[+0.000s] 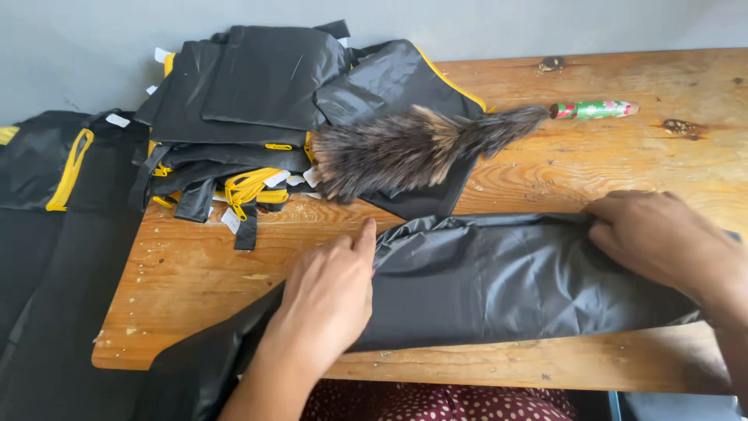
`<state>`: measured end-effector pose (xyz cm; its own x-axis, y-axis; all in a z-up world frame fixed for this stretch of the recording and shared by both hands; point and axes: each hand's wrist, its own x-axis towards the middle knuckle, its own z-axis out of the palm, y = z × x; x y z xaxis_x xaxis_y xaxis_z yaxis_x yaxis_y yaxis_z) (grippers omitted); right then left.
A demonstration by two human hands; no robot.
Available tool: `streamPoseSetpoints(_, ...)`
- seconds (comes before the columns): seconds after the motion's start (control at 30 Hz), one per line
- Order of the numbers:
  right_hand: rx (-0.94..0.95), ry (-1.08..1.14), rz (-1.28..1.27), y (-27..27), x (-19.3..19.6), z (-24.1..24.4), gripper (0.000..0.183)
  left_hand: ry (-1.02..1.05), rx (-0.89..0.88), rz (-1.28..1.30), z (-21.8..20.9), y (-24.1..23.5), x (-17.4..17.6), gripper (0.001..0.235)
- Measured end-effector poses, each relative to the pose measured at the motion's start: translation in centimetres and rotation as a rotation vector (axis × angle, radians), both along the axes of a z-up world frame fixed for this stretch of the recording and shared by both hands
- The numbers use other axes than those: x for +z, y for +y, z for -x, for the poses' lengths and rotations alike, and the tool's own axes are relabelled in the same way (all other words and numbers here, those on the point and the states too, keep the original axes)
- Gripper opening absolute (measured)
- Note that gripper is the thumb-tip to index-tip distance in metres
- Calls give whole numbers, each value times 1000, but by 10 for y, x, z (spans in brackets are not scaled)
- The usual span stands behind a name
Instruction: The person folds a black garment on a wooden table. They smooth the fabric with their hands, fold the sides inward, and then fold the garment in half lengthwise. The person then folds the garment again to create a compact rectangular shape.
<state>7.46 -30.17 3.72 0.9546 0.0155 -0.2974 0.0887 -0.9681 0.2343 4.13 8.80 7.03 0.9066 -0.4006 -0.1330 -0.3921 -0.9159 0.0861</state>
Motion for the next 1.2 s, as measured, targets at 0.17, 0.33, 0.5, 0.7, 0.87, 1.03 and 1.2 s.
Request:
streamPoseSetpoints(0.17,53,-314,-190,-1,-17,10,33,247,25,34,-19,2,15,30)
streamPoseSetpoints(0.33,455,-522,-511,46,18,37,41,347,-4,12,-38,-1,14,17)
streamPoseSetpoints(0.5,237,-95,-531,56,-2,25,51,480,-98,2,-53,-6,4,26)
streamPoseSetpoints(0.7,242,-41,-554,20,-30,5,36,472,-107,126,-53,-10,7,21)
streamPoseSetpoints(0.87,22,132,-414,8,-4,-6,36,334,-117,63,-34,-6,11,21)
streamPoseSetpoints(1.03,-2,200,-429,-20,-10,-16,47,220,-139,64,-23,-5,8,21)
streamPoseSetpoints(1.2,93,52,-150,-15,-21,-13,37,349,-162,3,-36,-7,25,22)
